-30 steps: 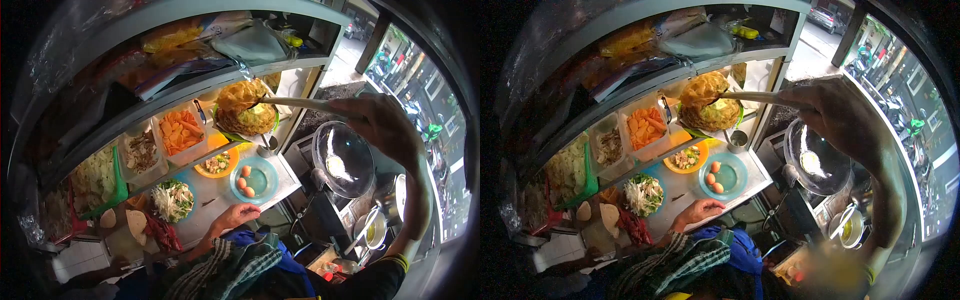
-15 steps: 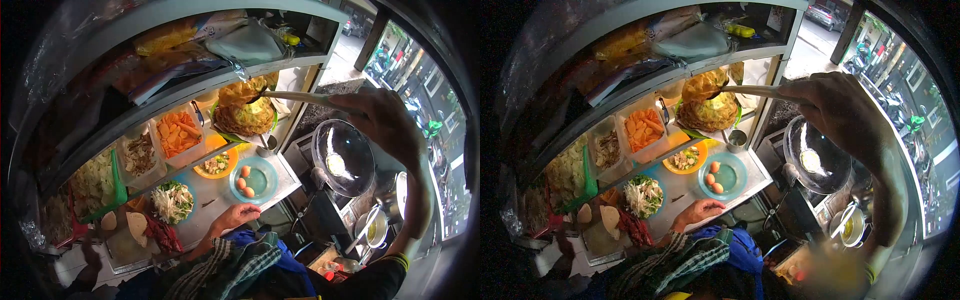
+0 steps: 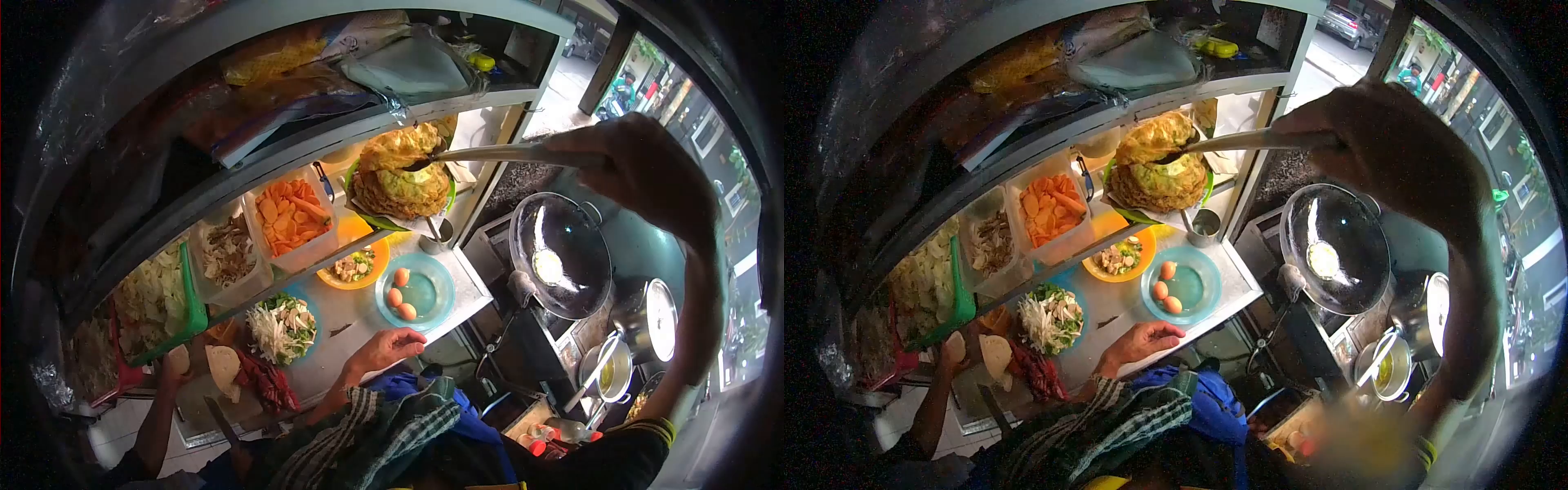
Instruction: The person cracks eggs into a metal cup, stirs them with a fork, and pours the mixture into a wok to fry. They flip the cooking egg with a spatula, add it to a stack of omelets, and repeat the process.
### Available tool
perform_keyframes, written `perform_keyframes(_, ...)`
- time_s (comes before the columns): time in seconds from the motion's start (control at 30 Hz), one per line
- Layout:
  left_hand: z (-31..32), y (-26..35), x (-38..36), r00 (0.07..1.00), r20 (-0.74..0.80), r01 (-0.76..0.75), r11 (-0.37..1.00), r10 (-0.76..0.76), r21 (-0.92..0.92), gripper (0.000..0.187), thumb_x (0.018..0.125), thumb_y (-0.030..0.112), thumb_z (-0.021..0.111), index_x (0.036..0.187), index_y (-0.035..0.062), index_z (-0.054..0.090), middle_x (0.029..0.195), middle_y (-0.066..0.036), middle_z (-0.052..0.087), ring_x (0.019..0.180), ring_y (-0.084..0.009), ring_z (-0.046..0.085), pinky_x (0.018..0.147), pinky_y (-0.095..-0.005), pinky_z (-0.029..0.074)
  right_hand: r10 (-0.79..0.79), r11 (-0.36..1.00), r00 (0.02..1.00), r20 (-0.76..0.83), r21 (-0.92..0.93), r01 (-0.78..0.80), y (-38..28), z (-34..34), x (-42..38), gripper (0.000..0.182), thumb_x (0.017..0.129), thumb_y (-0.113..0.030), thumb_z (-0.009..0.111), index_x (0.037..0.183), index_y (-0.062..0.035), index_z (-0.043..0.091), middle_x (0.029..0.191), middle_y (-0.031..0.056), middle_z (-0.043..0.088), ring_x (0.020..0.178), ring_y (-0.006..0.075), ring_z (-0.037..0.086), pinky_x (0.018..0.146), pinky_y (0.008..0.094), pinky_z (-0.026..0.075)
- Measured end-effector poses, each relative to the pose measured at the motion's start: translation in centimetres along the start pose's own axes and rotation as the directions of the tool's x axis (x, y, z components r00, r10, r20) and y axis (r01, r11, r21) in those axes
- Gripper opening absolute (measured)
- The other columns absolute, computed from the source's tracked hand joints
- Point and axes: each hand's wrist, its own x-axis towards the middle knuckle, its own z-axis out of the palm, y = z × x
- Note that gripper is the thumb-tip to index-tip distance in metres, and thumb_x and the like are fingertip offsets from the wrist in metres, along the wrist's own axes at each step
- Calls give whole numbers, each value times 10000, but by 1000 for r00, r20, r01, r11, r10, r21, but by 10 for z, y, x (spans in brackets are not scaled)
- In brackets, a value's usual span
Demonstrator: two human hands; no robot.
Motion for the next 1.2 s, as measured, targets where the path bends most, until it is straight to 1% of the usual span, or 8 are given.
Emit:
perform_keyframes(0.23, -2, 6, 1, 1000, 10, 3, 998, -3, 61, 288, 978, 214, 680, 1195, 24, 670, 1105, -37, 688, 1033, -107, 616, 939, -275, 494, -47, 981, 991, 125, -181, 69, 39, -5, 19, 353, 828, -146, 734, 1179, -109, 727, 1043, 128, 724, 935, 243, 691, 847, 374, 541)
perform_keyframes(0.3, -3, 5, 1, 1000, 2, 7, 999, -7, 43, 290, 977, 212, 680, 1198, 25, 670, 1106, -39, 688, 1033, -106, 616, 940, -275, 495, 167, 985, 941, 296, -19, -169, 37, -21, 28, 349, 841, -220, 734, 1167, -98, 727, 1017, 125, 689, 940, 246, 660, 840, 371, 524)
perform_keyframes(0.33, -3, 2, 1, 1000, 1, 7, 999, -7, 39, 290, 977, 212, 680, 1198, 25, 670, 1106, -39, 688, 1033, -106, 616, 940, -275, 495, 122, 988, 963, 238, -117, -96, 45, -15, 28, 368, 848, -250, 724, 1179, -89, 722, 980, 120, 664, 902, 242, 642, 814, 363, 515)
perform_keyframes(0.57, -6, 0, 1, 999, -17, -30, 1000, 30, 9, 298, 968, 218, 693, 1196, 27, 671, 1088, -34, 686, 1014, -97, 614, 922, -268, 500, 318, 943, 846, 428, -48, -330, 26, -38, 50, 407, 838, -203, 705, 1219, -58, 702, 1002, 136, 705, 857, 219, 683, 773, 354, 547)
perform_keyframes(0.77, -9, 6, 0, 1000, -16, -14, 999, 14, -32, 326, 960, 242, 706, 1197, 24, 657, 1030, -31, 688, 994, -99, 624, 898, -272, 509, 316, 942, 882, 349, -4, -336, 40, -34, 49, 413, 801, -101, 760, 1206, -45, 705, 1002, 136, 722, 847, 215, 705, 795, 326, 566)
perform_keyframes(0.87, -5, 3, 1, 999, -14, -35, 999, 35, -5, 325, 961, 243, 704, 1198, 26, 657, 1036, -35, 687, 992, -99, 624, 896, -272, 509, 416, 888, 800, 433, -4, -460, -34, -61, 71, 403, 799, -58, 764, 1198, -52, 712, 997, 137, 722, 854, 210, 707, 776, 332, 571)
perform_keyframes(1.1, -7, 8, -1, 998, -8, -70, 998, 70, -3, 342, 963, 256, 702, 1206, 19, 655, 1051, -41, 688, 995, -109, 626, 900, -283, 509, 300, 954, 866, 401, -106, -281, 22, -37, 59, 377, 809, -91, 776, 1179, -45, 721, 988, 139, 716, 860, 206, 706, 743, 335, 571)
perform_keyframes(1.2, -9, 0, -4, 1000, -7, -30, 998, 29, -53, 348, 966, 256, 698, 1216, 18, 651, 1055, -44, 688, 1005, -118, 628, 912, -286, 506, 153, 987, 956, 249, -92, -134, 19, -41, 52, 376, 806, -118, 789, 1170, -48, 727, 968, 121, 693, 836, 202, 691, 734, 335, 567)
